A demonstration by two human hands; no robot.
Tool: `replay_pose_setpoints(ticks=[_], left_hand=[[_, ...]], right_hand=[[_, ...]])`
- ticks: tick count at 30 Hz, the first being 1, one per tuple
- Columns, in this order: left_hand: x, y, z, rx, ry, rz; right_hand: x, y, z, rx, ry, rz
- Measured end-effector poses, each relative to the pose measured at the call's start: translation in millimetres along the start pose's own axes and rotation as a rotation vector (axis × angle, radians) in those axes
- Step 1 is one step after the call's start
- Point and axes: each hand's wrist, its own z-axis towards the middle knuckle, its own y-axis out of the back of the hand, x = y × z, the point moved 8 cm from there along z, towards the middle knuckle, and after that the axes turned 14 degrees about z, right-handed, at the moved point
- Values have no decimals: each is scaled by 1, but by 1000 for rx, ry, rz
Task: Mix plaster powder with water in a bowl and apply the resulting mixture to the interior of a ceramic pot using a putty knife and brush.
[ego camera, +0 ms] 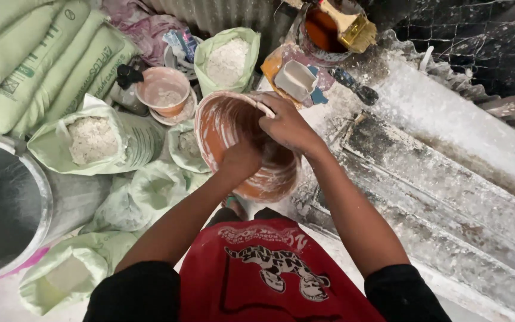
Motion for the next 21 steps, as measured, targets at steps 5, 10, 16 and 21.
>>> replay_pose_setpoints(ticks=[5, 10, 16, 21], left_hand=[[13, -16, 28, -61, -24, -347], [-63, -67, 23, -127, -272, -491], [-22, -15, -2, -351, -150, -23], [-68, -120, 28, -648, -523, -44]], right_hand=[[9, -11, -13, 28, 140, 40], [21, -22, -1, 60, 80, -118], [16, -34, 6, 98, 21, -269], [12, -26, 5, 50, 11, -188]])
